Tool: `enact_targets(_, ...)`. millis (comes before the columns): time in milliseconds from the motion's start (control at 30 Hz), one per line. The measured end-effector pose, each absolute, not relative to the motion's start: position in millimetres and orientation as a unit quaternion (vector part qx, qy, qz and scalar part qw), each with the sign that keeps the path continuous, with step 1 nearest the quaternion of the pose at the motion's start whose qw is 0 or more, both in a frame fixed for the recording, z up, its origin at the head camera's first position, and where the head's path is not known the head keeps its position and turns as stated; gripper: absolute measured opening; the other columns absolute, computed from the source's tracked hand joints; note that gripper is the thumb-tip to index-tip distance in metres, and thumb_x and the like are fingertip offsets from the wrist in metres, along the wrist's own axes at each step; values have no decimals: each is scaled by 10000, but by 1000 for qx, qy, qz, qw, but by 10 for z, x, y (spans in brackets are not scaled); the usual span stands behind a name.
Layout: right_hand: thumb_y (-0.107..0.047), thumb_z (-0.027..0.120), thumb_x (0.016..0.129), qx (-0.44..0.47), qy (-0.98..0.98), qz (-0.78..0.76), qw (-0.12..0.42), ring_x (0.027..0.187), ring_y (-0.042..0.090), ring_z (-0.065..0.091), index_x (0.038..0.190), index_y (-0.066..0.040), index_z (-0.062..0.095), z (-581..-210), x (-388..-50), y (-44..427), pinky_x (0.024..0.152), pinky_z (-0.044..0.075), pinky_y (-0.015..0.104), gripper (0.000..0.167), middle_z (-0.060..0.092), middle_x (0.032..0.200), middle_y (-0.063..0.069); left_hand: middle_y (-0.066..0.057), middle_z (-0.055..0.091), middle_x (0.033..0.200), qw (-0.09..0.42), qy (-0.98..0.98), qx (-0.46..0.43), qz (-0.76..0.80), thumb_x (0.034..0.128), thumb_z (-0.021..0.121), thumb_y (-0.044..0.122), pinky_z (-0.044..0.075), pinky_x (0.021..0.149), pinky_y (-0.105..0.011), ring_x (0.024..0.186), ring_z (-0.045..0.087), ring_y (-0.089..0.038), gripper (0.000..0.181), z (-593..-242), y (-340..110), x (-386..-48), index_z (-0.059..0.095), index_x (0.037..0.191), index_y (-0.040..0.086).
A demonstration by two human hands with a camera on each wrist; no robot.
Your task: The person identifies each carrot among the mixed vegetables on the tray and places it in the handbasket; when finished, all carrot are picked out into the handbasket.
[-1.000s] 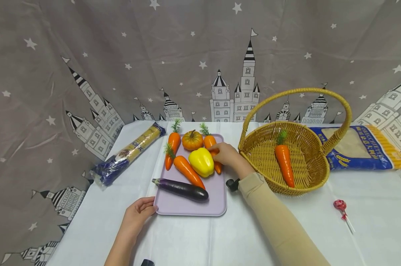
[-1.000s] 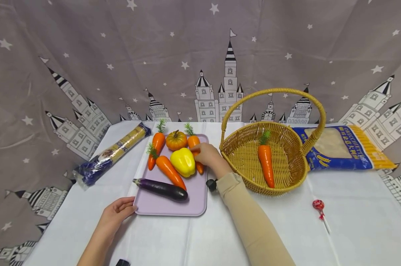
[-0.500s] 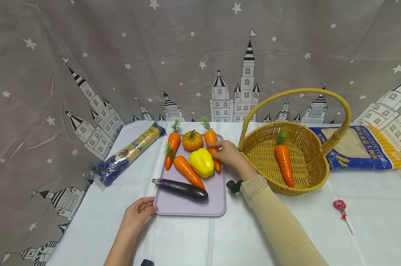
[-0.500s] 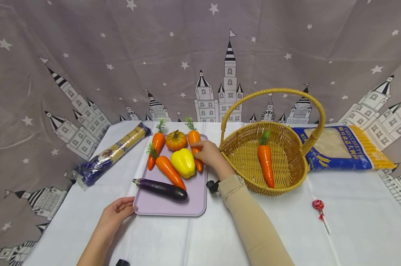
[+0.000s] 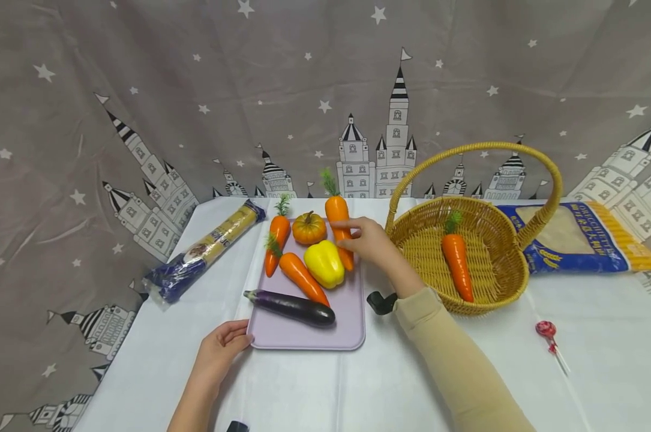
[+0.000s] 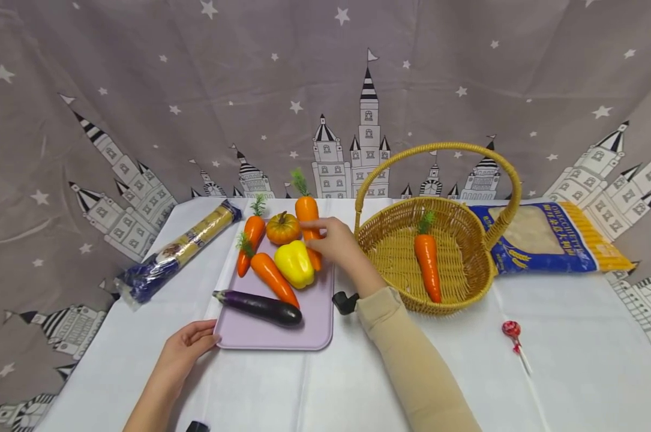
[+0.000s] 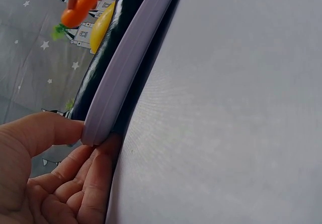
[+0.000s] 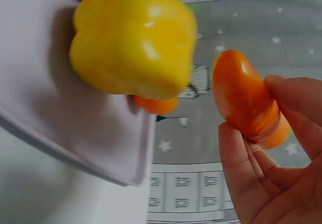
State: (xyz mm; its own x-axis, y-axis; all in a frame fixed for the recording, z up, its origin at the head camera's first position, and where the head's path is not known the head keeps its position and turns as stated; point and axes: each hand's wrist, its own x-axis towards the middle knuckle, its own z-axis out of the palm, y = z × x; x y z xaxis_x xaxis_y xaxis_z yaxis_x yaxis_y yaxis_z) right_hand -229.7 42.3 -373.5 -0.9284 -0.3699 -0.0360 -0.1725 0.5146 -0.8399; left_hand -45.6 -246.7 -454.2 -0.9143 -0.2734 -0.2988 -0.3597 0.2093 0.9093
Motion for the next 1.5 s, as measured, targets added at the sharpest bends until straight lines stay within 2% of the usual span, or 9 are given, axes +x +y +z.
enact_targets(267,-142,723,866,-191,819,-536,70,1075,288,562,1246,-193,670,-3404,-1917,682,841,520,411,387,581,1260,45,-187,655,1151,36,779,-201,593,884,646,42,481,788,-147,883,625,-28,406,-4550,-2487,-469,548,1256,-88)
enact_targets(467,-183,737,863,-202,817,-538,48,1091,238,552,1249,-231,666,-3238,-1614,957,904,497,413,395,545,1286,18,-173,655,1151,40,784,-202,586,880,643,46,485,782,-145,902,614,-40,405,-4564,-2479,-469,550,1252,-85)
enact_targets(667,-153,736,863,-201,810,-551,20,1115,207,546,1245,-163,666,-3193,-1380,1261,883,517,314,389,513,1308,29,-162,659,1150,42,790,-202,578,885,637,61,481,790,-142,915,609,-34,394,-4562,-2469,-479,559,1247,-70)
enact_targets(967,-54,717,858,-184,822,-536,-51,1105,186,542,1241,-57,652,-3215,-1163,1740,830,505,183,388,508,1309,63,-163,656,1158,42,792,-204,574,886,634,64,476,793,-136,907,609,-14,395,-4562,-2462,-484,559,1252,-63)
enact_targets(1200,-106,702,885,-137,848,-507,-74,1110,80,507,1296,-86,617,-3307,-1131,2037,823,479,133,419,501,1332,78,-171,650,1169,45,789,-207,576,886,632,59,475,791,-132,894,610,-1,414,-4548,-2473,-473,542,1267,-74)
enact_targets(1300,-154,698,895,-115,859,-494,-70,1096,132,526,1312,-102,607,-3362,-1149,2120,824,459,111,429,500,1341,83,-168,649,1174,48,789,-209,576,889,633,64,474,791,-130,895,608,4,418,-4544,-2471,-474,539,1272,-72)
enact_targets(1400,-194,692,902,-95,867,-486,-60,1105,250,540,1320,-105,600,-3418,-1179,2178,831,442,108,437,502,1343,96,-164,650,1172,50,787,-210,577,890,636,68,475,789,-130,895,609,3,419,-4545,-2467,-481,539,1273,-70)
enact_targets(1500,-232,687,907,-72,871,-483,-47,1131,345,536,1330,-108,590,-3475,-1213,2224,885,472,221,451,502,1351,111,-168,651,1167,49,787,-208,579,889,636,60,478,788,-133,895,611,-4,416,-4548,-2462,-489,539,1270,-76)
